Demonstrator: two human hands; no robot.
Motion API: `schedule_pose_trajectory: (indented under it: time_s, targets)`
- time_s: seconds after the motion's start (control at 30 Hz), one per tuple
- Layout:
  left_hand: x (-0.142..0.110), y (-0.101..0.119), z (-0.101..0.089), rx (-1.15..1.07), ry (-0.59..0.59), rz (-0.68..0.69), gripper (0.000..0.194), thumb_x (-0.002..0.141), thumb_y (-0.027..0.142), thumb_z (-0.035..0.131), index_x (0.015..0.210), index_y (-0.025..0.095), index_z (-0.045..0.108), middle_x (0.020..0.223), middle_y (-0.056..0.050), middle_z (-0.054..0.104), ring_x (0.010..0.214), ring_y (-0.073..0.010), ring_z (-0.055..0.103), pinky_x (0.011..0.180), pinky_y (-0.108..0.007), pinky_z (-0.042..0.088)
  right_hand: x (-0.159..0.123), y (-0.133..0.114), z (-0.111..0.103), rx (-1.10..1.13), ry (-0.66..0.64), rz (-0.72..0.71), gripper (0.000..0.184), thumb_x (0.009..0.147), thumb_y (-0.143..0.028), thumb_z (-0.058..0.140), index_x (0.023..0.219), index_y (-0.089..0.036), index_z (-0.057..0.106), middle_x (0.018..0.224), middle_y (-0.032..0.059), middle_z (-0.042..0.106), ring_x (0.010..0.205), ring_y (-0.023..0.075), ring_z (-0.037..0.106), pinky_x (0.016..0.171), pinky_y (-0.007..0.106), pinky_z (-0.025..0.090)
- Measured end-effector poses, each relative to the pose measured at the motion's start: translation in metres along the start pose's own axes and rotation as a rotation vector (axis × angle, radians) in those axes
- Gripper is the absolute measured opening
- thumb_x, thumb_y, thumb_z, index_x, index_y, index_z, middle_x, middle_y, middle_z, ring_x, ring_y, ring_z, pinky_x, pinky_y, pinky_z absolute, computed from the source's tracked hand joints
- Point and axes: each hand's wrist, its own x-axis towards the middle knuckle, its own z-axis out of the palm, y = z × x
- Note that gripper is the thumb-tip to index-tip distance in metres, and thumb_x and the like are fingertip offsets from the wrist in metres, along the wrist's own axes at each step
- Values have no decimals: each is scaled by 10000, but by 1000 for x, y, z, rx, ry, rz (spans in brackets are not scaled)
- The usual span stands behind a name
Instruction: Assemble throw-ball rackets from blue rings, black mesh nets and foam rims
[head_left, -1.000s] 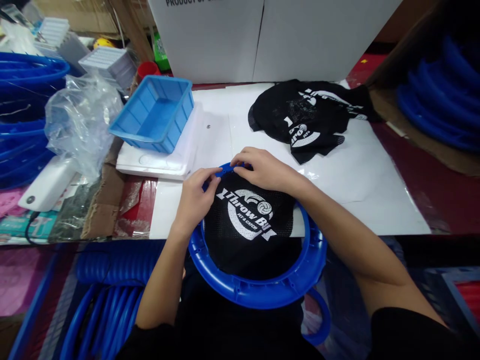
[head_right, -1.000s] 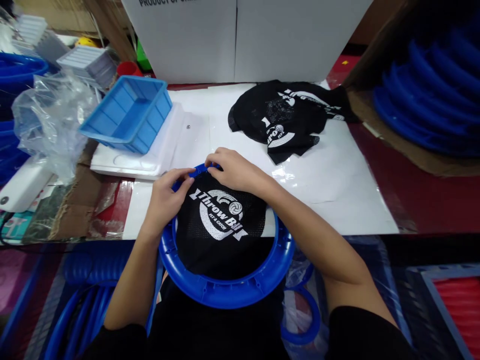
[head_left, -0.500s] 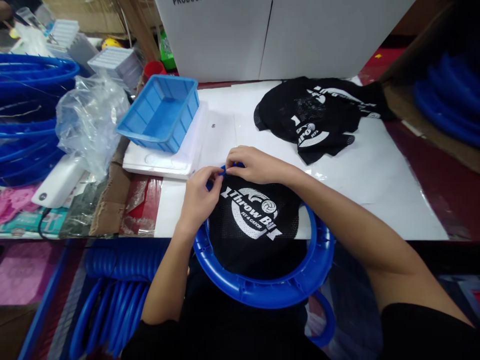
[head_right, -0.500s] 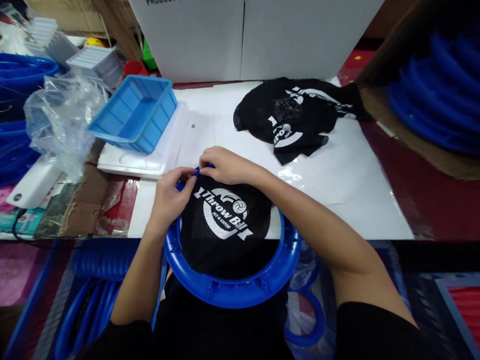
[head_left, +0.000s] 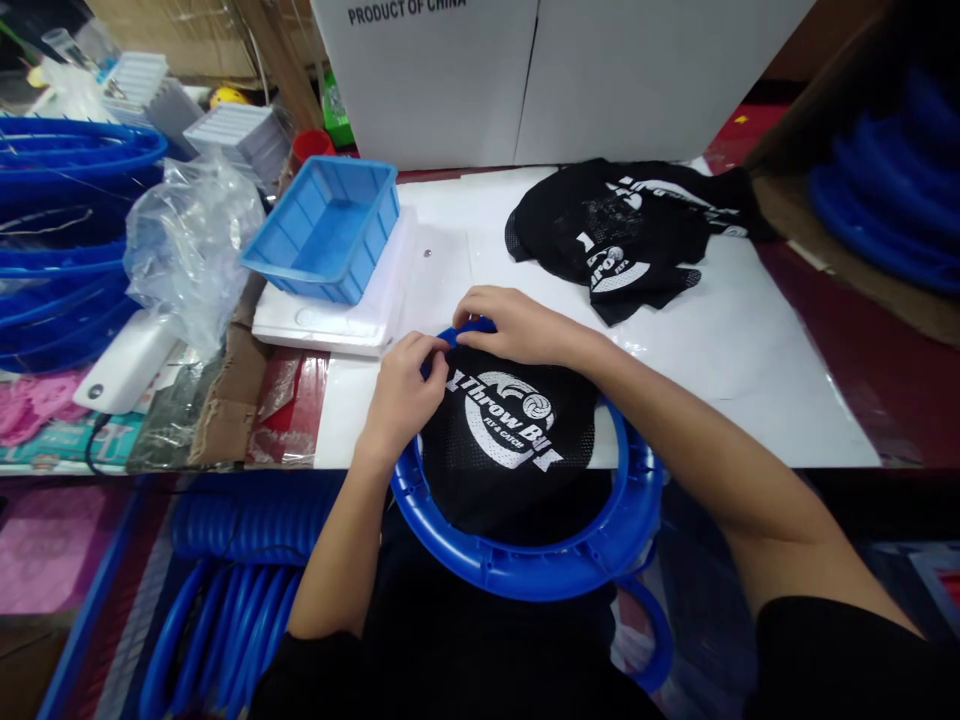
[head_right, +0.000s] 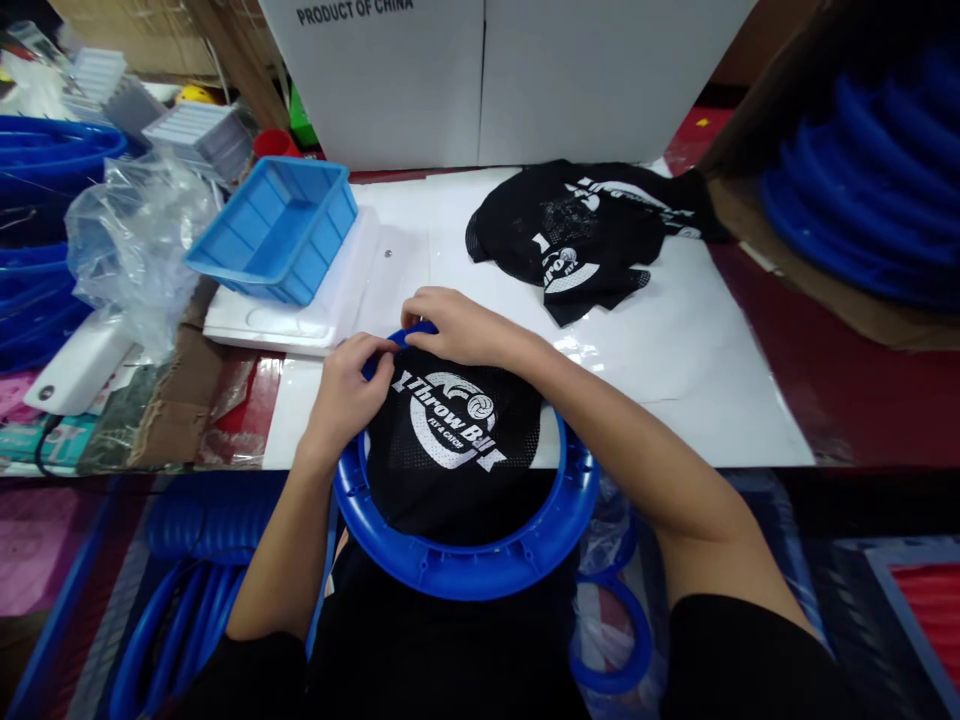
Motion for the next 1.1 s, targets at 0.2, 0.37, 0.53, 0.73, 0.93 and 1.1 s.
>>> schedule_pose_trajectory:
  time_s: [0.2,0.37,0.53,0.73,0.93,1.1]
  targets:
    - [-1,-7,-4,49,-88,-5,162,1008,196,635,1162,189,686,1101,-75,690,1017,-227,678,959,-410,561,-87,-35,-36,-277,-15,31,210,998,-246,553,1019,-213,760,1172,156,703,1116,357,619,1013,564,491]
    - [11,-3,-9,125,-78,112,207,1016,164,606,1209,197,672,1187,-111,657,1114,-264,662,1038,-469,534,-163,-45,-20,-445,-56,146,247,989,-198,560,1079,-205,789,1318,205,661,1285,428,563,1029,629,512]
    - [-30,60,-11,228,-270,269,113,1034,246,630,1131,208,674,1191,-124,657,1094,-299,646,964,-494,560,-174,-34,7,-265,74,207,259,997,-265,642,1211,-227,783,1361,171,652,1315,379,524,1106,616,516]
    - [-67,96,25,450,-443,190,431,889,333,844,1245,194,645,1380,-226,598,1251,-443,575,902,-583,574,-167,-23,24,-184,239,234,238,1011,-277,618,1166,-250,798,1402,143,638,1342,361,480,1151,632,486]
    - [-34,74,20,376,-619,277,384,931,267,787,1278,208,634,1591,-234,479,1479,-477,456,1043,-690,521,-179,-22,15,-113,251,280,274,1017,-346,617,1220,-242,769,1500,138,609,1428,370,461,1214,651,423]
    - [-2,55,6,195,-721,325,156,1052,232,560,1123,183,690,1669,-208,395,1523,-407,468,1155,-625,500,-190,-29,18,46,345,363,374,1000,-359,624,1363,-295,689,1612,123,506,1524,354,447,1247,660,391]
